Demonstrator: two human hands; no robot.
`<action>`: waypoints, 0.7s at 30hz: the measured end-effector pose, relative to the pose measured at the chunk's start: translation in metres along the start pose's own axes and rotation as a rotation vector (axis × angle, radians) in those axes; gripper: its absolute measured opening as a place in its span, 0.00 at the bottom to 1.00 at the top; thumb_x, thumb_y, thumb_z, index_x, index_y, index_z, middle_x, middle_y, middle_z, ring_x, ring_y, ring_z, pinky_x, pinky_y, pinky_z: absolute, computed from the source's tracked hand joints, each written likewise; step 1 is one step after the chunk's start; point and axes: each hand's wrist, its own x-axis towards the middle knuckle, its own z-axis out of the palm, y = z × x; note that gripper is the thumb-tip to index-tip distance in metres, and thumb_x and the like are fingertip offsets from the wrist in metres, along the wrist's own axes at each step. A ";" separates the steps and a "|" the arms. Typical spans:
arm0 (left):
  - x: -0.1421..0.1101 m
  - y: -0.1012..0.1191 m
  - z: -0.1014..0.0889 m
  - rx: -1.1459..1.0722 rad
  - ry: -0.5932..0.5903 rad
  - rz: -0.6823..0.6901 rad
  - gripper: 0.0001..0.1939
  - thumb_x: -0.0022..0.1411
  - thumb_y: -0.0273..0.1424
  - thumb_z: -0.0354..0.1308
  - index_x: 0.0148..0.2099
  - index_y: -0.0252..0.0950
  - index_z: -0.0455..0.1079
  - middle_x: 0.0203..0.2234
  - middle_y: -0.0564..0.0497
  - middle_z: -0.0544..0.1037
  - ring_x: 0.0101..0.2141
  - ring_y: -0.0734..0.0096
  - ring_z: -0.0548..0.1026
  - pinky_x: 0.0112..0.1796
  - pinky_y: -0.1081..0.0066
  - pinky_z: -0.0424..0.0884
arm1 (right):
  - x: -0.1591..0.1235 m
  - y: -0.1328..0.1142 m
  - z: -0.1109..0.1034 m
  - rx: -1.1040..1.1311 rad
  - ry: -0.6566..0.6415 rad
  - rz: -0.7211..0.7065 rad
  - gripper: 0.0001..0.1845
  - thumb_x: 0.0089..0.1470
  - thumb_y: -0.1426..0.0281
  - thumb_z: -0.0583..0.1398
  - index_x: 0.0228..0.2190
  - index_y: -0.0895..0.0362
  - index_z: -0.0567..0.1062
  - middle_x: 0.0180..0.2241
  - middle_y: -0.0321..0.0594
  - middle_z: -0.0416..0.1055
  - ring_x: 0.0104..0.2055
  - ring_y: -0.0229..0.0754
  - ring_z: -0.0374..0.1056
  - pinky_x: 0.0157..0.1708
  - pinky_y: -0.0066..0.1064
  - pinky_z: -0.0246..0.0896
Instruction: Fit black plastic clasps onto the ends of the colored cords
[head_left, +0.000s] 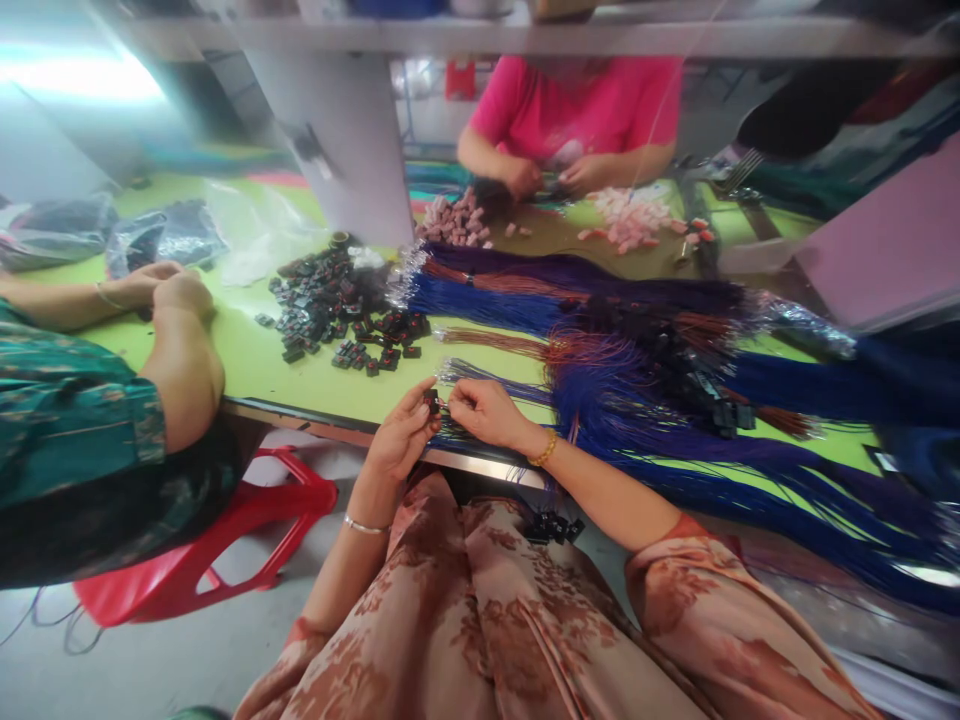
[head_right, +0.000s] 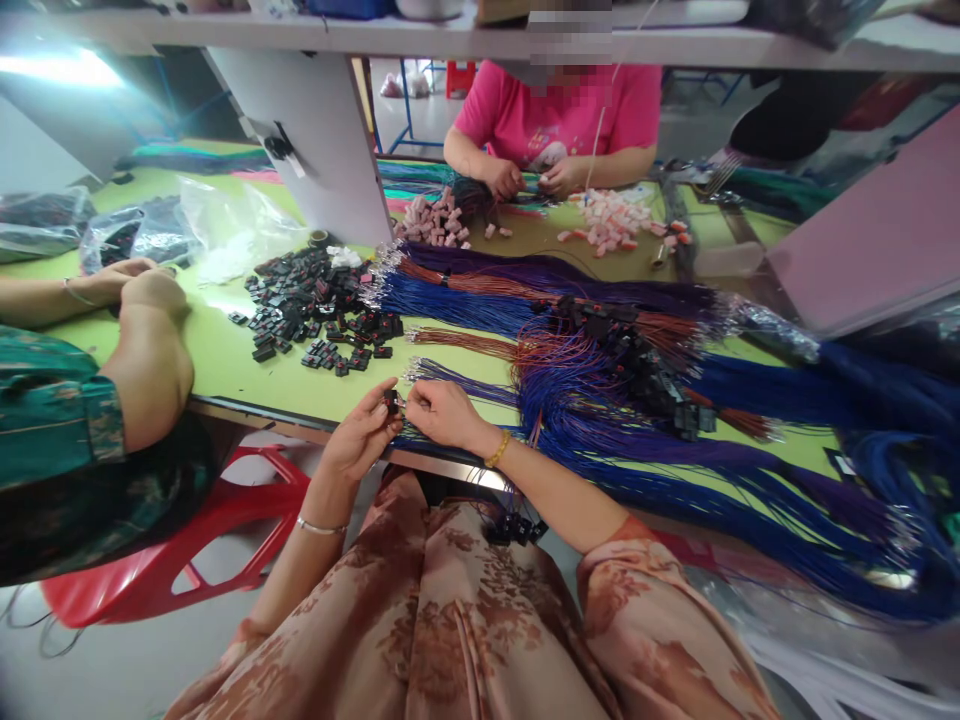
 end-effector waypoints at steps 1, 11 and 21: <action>0.000 0.000 0.000 -0.010 -0.004 -0.003 0.24 0.53 0.29 0.65 0.53 0.40 0.71 0.35 0.50 0.74 0.32 0.77 0.71 0.34 0.76 0.70 | 0.000 0.000 0.000 -0.004 0.001 -0.002 0.08 0.50 0.71 0.55 0.21 0.58 0.67 0.19 0.32 0.64 0.23 0.33 0.54 0.26 0.26 0.46; 0.001 -0.002 -0.003 0.023 -0.029 0.017 0.26 0.53 0.27 0.65 0.55 0.38 0.71 0.35 0.51 0.75 0.30 0.80 0.69 0.35 0.77 0.67 | 0.000 0.001 0.001 -0.082 0.007 -0.067 0.07 0.49 0.71 0.55 0.21 0.58 0.67 0.19 0.32 0.63 0.23 0.33 0.54 0.25 0.25 0.45; 0.003 -0.010 0.004 0.144 0.112 0.114 0.27 0.49 0.31 0.67 0.54 0.37 0.72 0.32 0.52 0.76 0.26 0.80 0.67 0.31 0.77 0.65 | -0.001 0.008 0.008 -0.346 0.013 -0.305 0.08 0.57 0.72 0.52 0.29 0.59 0.70 0.27 0.40 0.68 0.28 0.38 0.58 0.30 0.29 0.49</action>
